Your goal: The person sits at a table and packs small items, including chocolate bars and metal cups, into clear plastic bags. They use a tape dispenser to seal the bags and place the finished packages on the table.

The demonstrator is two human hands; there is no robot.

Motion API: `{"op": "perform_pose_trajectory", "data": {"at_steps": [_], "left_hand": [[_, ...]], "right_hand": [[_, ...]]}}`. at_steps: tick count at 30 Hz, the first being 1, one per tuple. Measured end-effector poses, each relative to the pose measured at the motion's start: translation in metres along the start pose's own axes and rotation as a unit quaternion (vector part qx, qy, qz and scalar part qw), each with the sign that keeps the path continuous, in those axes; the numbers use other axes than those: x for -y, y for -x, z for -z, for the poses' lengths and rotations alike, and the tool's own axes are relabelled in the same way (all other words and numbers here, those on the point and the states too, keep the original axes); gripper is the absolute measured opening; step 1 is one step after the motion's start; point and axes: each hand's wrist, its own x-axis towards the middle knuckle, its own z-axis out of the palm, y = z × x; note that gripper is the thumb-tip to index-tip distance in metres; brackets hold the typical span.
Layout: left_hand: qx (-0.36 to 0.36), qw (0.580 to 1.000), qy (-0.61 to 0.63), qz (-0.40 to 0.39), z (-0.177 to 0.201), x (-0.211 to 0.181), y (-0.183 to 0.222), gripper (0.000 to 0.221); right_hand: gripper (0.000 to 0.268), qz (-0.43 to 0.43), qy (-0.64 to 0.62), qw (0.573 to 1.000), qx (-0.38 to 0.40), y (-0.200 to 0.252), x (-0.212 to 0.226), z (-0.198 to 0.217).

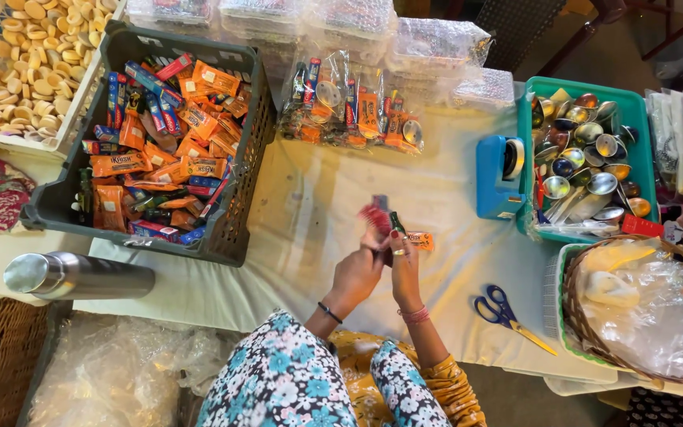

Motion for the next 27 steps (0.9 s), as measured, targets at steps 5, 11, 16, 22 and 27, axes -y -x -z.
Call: {"op": "perform_pose_trajectory", "data": {"at_steps": [5,11,16,22,27], "left_hand": [[0.048,0.998,-0.021,-0.022,0.017,-0.029,0.040,0.042],[0.061,0.998,-0.030,-0.003,0.000,-0.010,0.028,0.042],[0.027,0.999,-0.014,0.039,0.022,-0.027,0.028,0.042],[0.088,0.995,-0.031,-0.025,0.031,-0.033,0.042,0.042],[0.056,0.998,0.029,0.024,0.033,-0.033,0.029,0.035]], "right_hand": [[0.022,-0.014,0.015,0.992,-0.122,-0.014,-0.021,0.020],[0.028,0.008,0.020,0.997,-0.070,-0.007,-0.008,0.005],[0.029,-0.047,0.117,0.991,-0.044,-0.001,0.020,-0.013],[0.029,-0.048,0.016,0.993,-0.104,-0.015,-0.012,0.027],[0.021,-0.056,-0.065,0.991,-0.099,-0.011,-0.005,0.023]]}}
